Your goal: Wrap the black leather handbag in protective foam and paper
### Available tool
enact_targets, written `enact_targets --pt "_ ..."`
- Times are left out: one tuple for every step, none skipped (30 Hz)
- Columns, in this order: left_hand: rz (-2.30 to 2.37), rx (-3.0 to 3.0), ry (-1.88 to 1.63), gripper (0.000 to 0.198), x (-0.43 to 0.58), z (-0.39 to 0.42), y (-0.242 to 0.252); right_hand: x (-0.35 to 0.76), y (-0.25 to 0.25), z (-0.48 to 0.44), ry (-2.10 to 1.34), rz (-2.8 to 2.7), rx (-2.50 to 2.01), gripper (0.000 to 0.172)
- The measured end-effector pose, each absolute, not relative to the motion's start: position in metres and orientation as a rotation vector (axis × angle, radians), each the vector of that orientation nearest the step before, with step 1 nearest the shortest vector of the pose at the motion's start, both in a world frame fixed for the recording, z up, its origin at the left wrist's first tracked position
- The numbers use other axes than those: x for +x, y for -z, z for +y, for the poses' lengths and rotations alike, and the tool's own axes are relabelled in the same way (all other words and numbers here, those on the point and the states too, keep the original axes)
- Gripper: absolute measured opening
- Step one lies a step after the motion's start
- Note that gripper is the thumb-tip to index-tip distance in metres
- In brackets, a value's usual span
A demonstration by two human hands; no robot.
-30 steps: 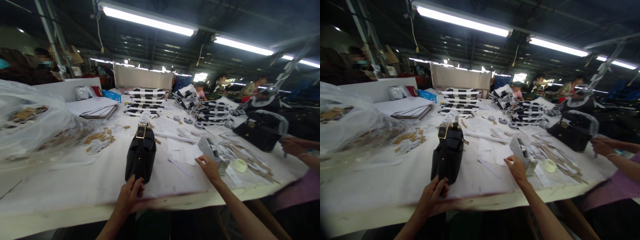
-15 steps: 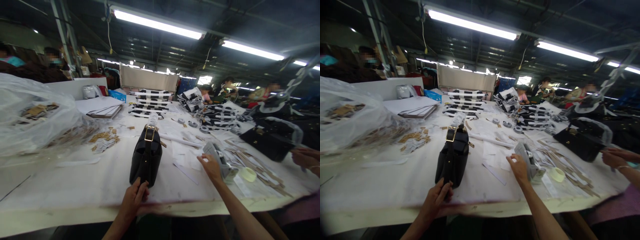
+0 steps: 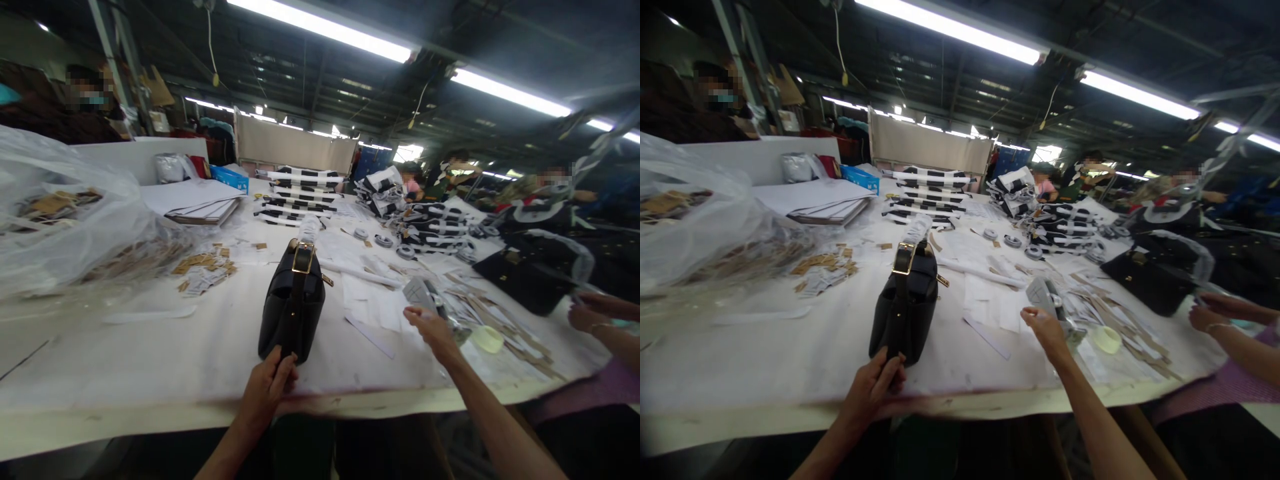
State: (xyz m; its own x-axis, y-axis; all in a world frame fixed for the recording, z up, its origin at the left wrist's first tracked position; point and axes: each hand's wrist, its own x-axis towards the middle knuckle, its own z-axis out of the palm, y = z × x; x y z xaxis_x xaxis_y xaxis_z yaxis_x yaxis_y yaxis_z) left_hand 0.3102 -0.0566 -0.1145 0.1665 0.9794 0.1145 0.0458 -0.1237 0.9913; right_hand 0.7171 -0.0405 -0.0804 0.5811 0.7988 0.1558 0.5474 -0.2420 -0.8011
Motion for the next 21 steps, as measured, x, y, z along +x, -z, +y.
enact_targets --pt "1.062 1.411 -1.144 0.043 0.31 -0.057 0.115 0.716 0.085 -0.04 -0.334 -1.149 -1.977 0.031" --pt "1.057 1.408 -1.145 0.043 0.31 -0.057 0.115 0.715 0.09 -0.039 -0.315 -1.202 -2.016 0.029" --pt "1.053 1.406 -1.144 0.042 0.309 -0.057 0.115 0.713 0.095 -0.038 -0.298 -1.245 -2.048 0.028" --pt "1.051 1.405 -1.143 0.042 0.309 -0.056 0.116 0.711 0.1 -0.036 -0.269 -1.29 -2.075 0.026" --pt "1.048 1.407 -1.141 0.042 0.308 -0.056 0.117 0.708 0.105 -0.035 -0.24 -1.333 -2.098 0.024" --pt "1.046 1.414 -1.136 0.042 0.307 -0.055 0.118 0.706 0.108 -0.034 -0.211 -1.364 -2.114 0.023" --pt "1.04 1.426 -1.123 0.041 0.306 -0.053 0.119 0.705 0.11 -0.033 -0.185 -1.378 -2.119 0.023" --pt "1.034 1.442 -1.106 0.041 0.305 -0.052 0.12 0.703 0.11 -0.033 -0.165 -1.375 -2.116 0.024" --pt "1.025 1.462 -1.085 0.042 0.304 -0.05 0.122 0.703 0.109 -0.034 -0.142 -1.374 -2.112 0.027" --pt "1.016 1.479 -1.065 0.042 0.303 -0.049 0.124 0.703 0.107 -0.035 -0.117 -1.372 -2.107 0.03" --pt "1.008 1.491 -1.048 0.042 0.302 -0.047 0.125 0.703 0.104 -0.036 -0.094 -1.37 -2.1 0.033" --pt "1.002 1.498 -1.037 0.043 0.302 -0.046 0.126 0.703 0.1 -0.038 -0.073 -1.368 -2.091 0.035" --pt "1.0 1.498 -1.031 0.043 0.302 -0.046 0.127 0.703 0.097 -0.039 -0.053 -1.368 -2.081 0.037" --pt "1.001 1.49 -1.03 0.044 0.302 -0.046 0.126 0.703 0.094 -0.041 -0.037 -1.374 -2.068 0.038" --pt "1.003 1.477 -1.032 0.043 0.302 -0.047 0.126 0.702 0.091 -0.042 -0.024 -1.383 -2.056 0.037" --pt "1.006 1.462 -1.038 0.043 0.302 -0.048 0.124 0.702 0.088 -0.043 -0.017 -1.394 -2.047 0.035" --pt "1.005 1.449 -1.042 0.042 0.302 -0.049 0.123 0.7 0.086 -0.044 -0.007 -1.397 -2.042 0.033" --pt "1.001 1.439 -1.048 0.041 0.302 -0.049 0.121 0.698 0.083 -0.045 0.013 -1.392 -2.033 0.031" --pt "0.993 1.434 -1.053 0.04 0.301 -0.05 0.12 0.695 0.08 -0.047 0.041 -1.382 -2.02 0.031" --pt "0.977 1.433 -1.054 0.039 0.301 -0.05 0.119 0.69 0.076 -0.049 0.076 -1.365 -2.002 0.032" --pt "0.955 1.431 -1.051 0.038 0.3 -0.05 0.118 0.683 0.071 -0.052 0.115 -1.356 -1.968 0.033"
